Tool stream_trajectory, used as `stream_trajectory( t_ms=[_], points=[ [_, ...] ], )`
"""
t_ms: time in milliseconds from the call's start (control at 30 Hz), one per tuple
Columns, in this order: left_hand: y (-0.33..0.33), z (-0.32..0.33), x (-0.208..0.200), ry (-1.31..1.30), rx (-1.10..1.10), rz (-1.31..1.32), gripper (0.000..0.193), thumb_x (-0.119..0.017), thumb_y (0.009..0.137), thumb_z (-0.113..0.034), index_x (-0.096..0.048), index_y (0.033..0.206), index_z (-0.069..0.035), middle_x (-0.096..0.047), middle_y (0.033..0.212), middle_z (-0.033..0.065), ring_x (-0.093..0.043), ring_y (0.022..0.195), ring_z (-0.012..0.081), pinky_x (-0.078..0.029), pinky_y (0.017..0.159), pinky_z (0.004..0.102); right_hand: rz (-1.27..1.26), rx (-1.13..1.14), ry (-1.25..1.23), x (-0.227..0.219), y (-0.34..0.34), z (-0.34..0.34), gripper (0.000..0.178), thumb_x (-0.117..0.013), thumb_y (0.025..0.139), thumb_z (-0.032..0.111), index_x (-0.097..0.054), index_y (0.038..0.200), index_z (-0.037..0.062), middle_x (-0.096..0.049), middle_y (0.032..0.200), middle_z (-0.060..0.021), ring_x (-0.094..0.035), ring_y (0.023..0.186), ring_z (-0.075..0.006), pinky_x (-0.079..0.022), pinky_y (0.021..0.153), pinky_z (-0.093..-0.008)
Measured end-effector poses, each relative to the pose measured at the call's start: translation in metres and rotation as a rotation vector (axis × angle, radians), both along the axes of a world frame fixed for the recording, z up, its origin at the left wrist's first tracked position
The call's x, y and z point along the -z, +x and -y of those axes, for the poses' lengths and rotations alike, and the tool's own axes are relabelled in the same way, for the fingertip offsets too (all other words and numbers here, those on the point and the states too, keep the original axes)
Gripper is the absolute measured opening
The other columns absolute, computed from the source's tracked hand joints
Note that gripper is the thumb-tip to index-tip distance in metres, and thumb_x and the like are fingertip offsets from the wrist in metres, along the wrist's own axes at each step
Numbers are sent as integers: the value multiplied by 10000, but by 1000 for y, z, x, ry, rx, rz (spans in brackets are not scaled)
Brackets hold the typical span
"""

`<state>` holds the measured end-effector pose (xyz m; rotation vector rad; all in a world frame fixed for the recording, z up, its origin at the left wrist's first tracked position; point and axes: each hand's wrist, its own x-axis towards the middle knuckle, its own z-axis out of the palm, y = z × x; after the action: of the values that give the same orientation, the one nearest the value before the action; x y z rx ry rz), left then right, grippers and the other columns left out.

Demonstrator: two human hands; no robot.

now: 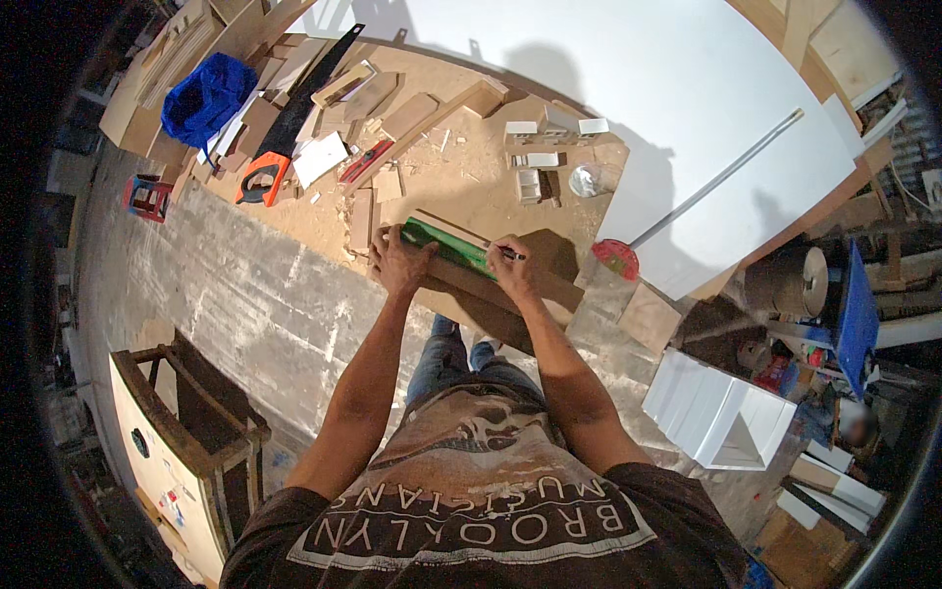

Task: The person positions pieces of wood on a workbench, aligns a ruler with a mark on one piece, and uses a pencil to draw a straight line across the surface.

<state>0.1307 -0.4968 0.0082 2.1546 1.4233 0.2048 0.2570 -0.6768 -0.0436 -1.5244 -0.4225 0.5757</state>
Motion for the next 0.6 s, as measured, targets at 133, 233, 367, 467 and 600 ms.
stream_trajectory(
  t_ms=[133, 233, 367, 467, 600],
  points=[
    [-1, 0, -1, 4, -10, -17, 792, -868, 652, -426, -538, 1337, -204, -405, 1443, 70, -308, 1398, 391, -354, 1061, 612, -78, 44, 79, -15, -1, 7, 45, -616, 957, 62, -598, 956, 22, -628, 791, -46, -582, 666, -97, -508, 592, -261],
    [0, 1, 0, 15, -3, -23, 791, -866, 652, -431, -540, 1335, -203, -406, 1445, 69, -308, 1399, 388, -356, 1061, 609, -60, 14, 91, -21, -2, 19, 75, -620, 958, 68, -614, 1009, 13, -622, 785, -44, -599, 677, -101, -509, 620, -256],
    [2, 1, 0, 27, -4, -44, 798, -863, 646, -446, -542, 1337, -210, -404, 1451, 67, -308, 1401, 385, -358, 1061, 602, 170, 66, -153, -19, -7, 36, 214, -658, 946, 111, -630, 1135, 15, -671, 848, -88, -651, 710, -177, -523, 668, -296],
    [4, 2, -4, 12, -2, -68, 803, -861, 644, -453, -541, 1343, -223, -396, 1465, 62, -306, 1403, 384, -361, 1060, 599, 575, 66, -270, -16, -10, 44, 339, -705, 913, 170, -632, 1218, 41, -690, 1002, -121, -675, 867, -276, -531, 780, -380],
    [1, 2, -2, -25, 17, -71, 801, -851, 661, -469, -537, 1357, -227, -390, 1479, 57, -303, 1405, 383, -356, 1065, 598, 804, -79, -566, -34, -27, 49, 458, -751, 859, 233, -628, 1273, 81, -628, 1240, -127, -583, 1140, -364, -464, 967, -480]
  ],
)
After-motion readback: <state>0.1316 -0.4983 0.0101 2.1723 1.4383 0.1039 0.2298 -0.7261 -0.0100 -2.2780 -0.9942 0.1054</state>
